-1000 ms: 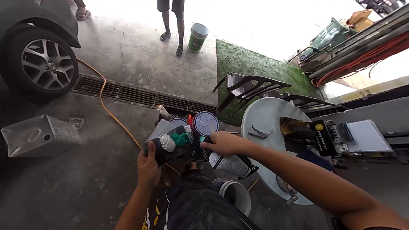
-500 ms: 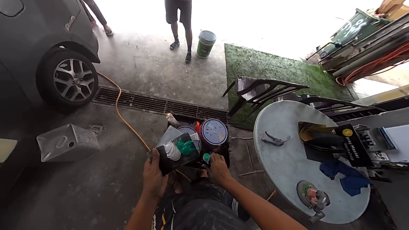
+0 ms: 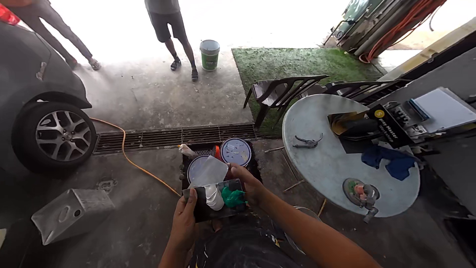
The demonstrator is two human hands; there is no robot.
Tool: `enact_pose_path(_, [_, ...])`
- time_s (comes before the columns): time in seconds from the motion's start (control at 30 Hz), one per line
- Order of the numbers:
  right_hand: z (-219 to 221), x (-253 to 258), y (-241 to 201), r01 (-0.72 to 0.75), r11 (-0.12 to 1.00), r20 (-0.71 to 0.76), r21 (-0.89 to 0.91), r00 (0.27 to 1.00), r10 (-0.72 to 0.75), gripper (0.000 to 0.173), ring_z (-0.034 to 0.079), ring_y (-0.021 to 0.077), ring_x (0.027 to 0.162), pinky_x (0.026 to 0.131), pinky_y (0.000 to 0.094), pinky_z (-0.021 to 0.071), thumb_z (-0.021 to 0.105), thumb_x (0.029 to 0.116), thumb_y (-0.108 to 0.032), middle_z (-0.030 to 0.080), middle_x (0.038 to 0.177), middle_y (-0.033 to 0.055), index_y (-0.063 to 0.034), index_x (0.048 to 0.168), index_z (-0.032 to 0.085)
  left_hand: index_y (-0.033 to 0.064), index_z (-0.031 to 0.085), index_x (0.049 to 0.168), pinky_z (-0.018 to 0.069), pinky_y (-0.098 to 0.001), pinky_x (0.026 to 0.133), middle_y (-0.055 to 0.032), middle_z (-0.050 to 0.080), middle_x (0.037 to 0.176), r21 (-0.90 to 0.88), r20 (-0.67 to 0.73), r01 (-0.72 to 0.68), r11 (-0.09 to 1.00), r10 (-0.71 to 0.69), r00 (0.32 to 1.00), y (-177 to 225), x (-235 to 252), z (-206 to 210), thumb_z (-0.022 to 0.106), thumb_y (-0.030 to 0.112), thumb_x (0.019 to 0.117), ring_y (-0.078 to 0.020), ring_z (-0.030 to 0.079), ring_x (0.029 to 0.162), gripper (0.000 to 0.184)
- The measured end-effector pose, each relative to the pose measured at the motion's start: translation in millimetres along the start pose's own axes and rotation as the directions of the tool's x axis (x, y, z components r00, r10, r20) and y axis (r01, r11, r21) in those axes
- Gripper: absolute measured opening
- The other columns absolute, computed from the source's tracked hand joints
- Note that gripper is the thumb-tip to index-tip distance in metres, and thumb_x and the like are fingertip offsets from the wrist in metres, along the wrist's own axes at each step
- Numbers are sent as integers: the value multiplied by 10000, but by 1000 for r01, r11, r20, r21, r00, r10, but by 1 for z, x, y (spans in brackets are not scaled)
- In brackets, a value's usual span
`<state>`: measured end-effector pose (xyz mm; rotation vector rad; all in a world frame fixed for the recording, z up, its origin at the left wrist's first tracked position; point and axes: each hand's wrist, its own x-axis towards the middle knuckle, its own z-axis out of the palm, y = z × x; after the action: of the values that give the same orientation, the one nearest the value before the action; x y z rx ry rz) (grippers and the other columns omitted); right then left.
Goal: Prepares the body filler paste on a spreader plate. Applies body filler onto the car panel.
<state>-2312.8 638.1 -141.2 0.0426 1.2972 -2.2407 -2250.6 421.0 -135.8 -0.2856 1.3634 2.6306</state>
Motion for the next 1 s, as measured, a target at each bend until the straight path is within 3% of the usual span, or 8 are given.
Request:
enact_pose_path(0.1, [12,11,-9,85,996,-207,-5,975,-84,221,681,148,827,785,336,581,721,903,-98,715,935,101,-22,1108,686,29,645,1141,614,-393,865,-117,724,1009,-11,33,-29,1000,29,999,3,1,13,487,362,1073,-188,727,928,375])
enact_pose_path(0.2, [5,11,-22,205,979,-517,3,838,-174,168,692,198,844,757,392,589,579,1014,-131,715,966,123,-46,1107,690,-31,551,1356,545,-452,1019,-204,626,1347,-109,-16,-101,989,100,995,11,0,18,420,369,1092,-279,645,1204,497])
enact_pose_path(0.27, [-5,3,-31,240,965,-610,-105,751,-254,249,702,234,889,778,430,596,492,1080,-200,715,1018,140,-63,1174,677,11,583,1246,602,-426,917,-153,703,1164,-98,-182,-162,982,142,973,17,-1,22,400,377,1094,-231,709,1057,437])
enact_pose_path(0.4, [8,-18,-32,264,900,-508,-348,754,-417,219,722,258,869,783,418,621,519,1063,-124,718,997,156,-51,1230,640,43,567,1186,627,-404,842,-100,714,1003,-43,-307,-216,975,193,932,22,-3,19,368,347,1104,-187,731,928,373])
enact_pose_path(0.53, [21,-8,-7,227,866,-539,-446,704,-462,359,736,229,788,724,379,634,672,982,-96,742,922,114,-59,1325,574,52,562,1185,624,-406,844,-109,706,1005,-30,-210,-245,969,234,949,23,-3,20,405,359,1095,-191,726,931,356])
enact_pose_path(0.73, [52,5,7,303,835,-527,-459,664,-531,193,718,190,783,705,338,619,674,975,-92,732,902,75,-63,1156,612,77,565,1155,614,-384,841,-79,676,991,222,-47,-339,914,357,933,27,5,19,466,399,1073,-179,700,910,347])
enact_pose_path(0.93, [76,-1,-3,265,937,-444,-229,828,-343,149,713,205,748,742,353,598,682,969,-61,719,817,137,-6,1073,590,34,514,1152,587,-240,727,19,644,892,729,148,-394,560,432,890,30,-4,33,539,649,950,-42,655,806,648])
enact_pose_path(1.0, [78,-6,-17,334,924,-434,-184,816,-382,119,697,195,731,726,349,591,675,970,-50,713,822,138,-15,1062,610,76,585,1098,595,-229,619,67,677,801,821,207,-369,435,375,903,32,-10,29,600,558,972,-18,670,700,498])
